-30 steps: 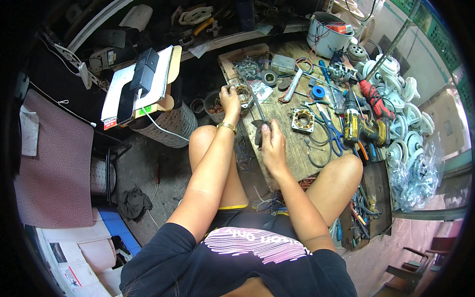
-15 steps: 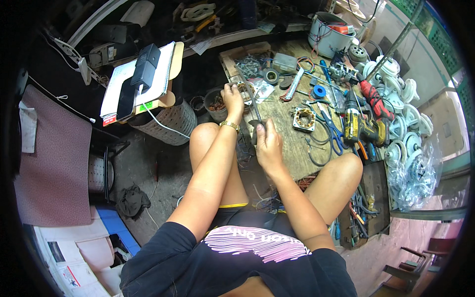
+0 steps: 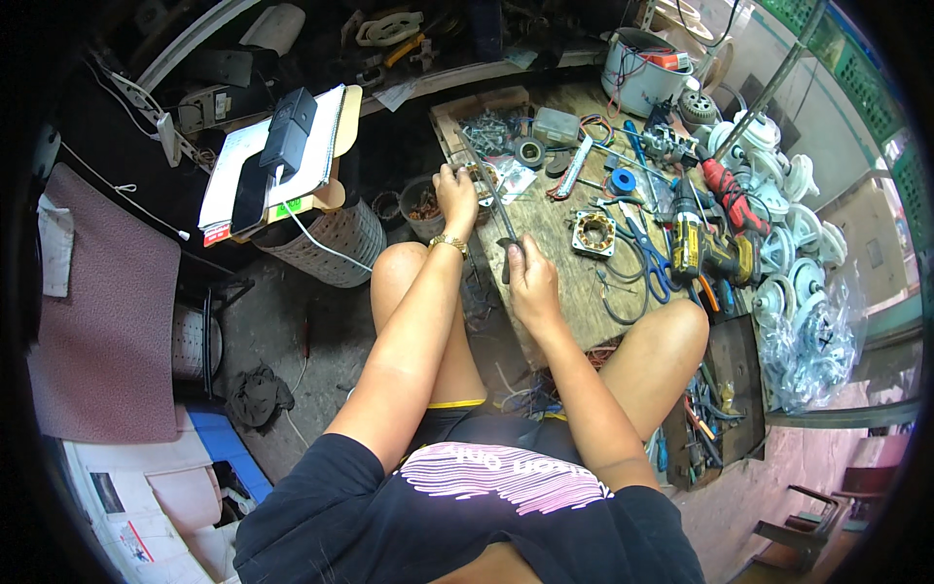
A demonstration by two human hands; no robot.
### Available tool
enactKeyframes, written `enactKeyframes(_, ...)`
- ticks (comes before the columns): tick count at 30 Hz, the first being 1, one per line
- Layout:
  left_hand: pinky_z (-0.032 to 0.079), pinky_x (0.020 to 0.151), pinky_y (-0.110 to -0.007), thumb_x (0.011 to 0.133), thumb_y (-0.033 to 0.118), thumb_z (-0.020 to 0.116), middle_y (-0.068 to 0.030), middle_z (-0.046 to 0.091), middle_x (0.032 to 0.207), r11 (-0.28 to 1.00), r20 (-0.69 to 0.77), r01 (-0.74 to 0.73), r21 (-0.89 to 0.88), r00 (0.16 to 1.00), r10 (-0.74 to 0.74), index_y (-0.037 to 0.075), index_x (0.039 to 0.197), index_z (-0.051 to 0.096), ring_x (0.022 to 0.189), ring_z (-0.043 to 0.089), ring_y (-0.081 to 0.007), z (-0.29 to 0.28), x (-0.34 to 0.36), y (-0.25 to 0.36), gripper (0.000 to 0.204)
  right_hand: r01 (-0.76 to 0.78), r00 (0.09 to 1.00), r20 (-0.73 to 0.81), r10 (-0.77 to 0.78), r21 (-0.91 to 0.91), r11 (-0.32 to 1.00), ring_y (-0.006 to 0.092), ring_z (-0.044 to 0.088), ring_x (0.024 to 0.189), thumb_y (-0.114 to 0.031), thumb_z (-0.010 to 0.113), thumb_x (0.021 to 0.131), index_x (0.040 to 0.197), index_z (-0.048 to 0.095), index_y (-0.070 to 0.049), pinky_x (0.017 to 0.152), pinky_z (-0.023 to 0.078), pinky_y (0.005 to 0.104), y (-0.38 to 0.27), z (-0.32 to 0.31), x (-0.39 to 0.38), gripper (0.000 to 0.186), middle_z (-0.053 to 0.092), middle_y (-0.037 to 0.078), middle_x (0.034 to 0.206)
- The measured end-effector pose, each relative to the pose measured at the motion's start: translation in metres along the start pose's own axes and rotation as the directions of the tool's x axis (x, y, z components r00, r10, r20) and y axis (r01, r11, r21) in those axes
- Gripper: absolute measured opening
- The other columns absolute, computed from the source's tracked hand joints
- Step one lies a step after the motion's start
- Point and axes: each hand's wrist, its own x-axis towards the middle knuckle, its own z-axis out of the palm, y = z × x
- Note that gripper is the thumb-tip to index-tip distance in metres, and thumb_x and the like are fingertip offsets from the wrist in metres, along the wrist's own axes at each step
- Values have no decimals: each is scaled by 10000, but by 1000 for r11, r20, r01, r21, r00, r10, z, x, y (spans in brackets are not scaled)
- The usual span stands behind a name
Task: The person dismantles a fan motor stator using pliers and a screwdriver. They pull wires from the copper coils by hand and use tools to separate metal components while sitting at a cluttered workbench.
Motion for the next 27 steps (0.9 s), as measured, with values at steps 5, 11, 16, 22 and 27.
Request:
enactKeyframes(5, 444, 799, -509, 892, 116, 567, -228, 510, 1038, 995, -68, 94, -21, 993, -95, 10, 964, 521, 946, 565, -449, 4, -5, 16, 137, 31, 999, 19, -29, -125, 992, 432, 625, 704, -270, 476, 984, 1069, 568, 62, 631, 453, 477, -5, 1, 0, 354, 602, 274, 736)
enactKeyframes(11, 442, 807, -477, 881, 71, 545, -211, 526, 1024, 999, -49, 29, 37, 998, -28, 2, 957, 537, 925, 551, -419, 0, -5, 11, 103, -117, 991, 74, 116, 7, 993, 439, 616, 710, -291, 466, 989, 996, 586, 57, 642, 453, 469, -9, -12, -6, 369, 598, 287, 746)
enactKeyframes(16, 443, 784, -506, 886, 76, 536, -215, 520, 1018, 993, -20, -76, 94, 997, 79, -5, 966, 478, 935, 549, -442, 2, 2, 14, 128, -33, 999, 34, 36, -68, 997, 358, 566, 583, -305, 467, 998, 958, 591, 23, 580, 429, 429, -6, -10, 11, 354, 550, 209, 630)
enactKeyframes(22, 442, 791, -508, 886, 98, 552, -197, 519, 1052, 990, -17, 54, 127, 998, -52, 6, 971, 484, 949, 556, -432, 3, 9, 13, 143, -10, 1000, 23, 9, 17, 1000, 265, 534, 554, -295, 464, 1000, 915, 595, 10, 562, 425, 385, 1, -10, 4, 343, 533, 164, 613)
enactKeyframes(27, 463, 786, -510, 885, 121, 553, -190, 529, 1071, 989, -5, -32, 143, 999, 32, 16, 988, 500, 943, 576, -432, 2, 7, 14, 157, -121, 991, 65, 118, 45, 992, 363, 523, 541, -283, 463, 995, 842, 557, 9, 549, 413, 430, 0, -13, -6, 343, 514, 192, 591)
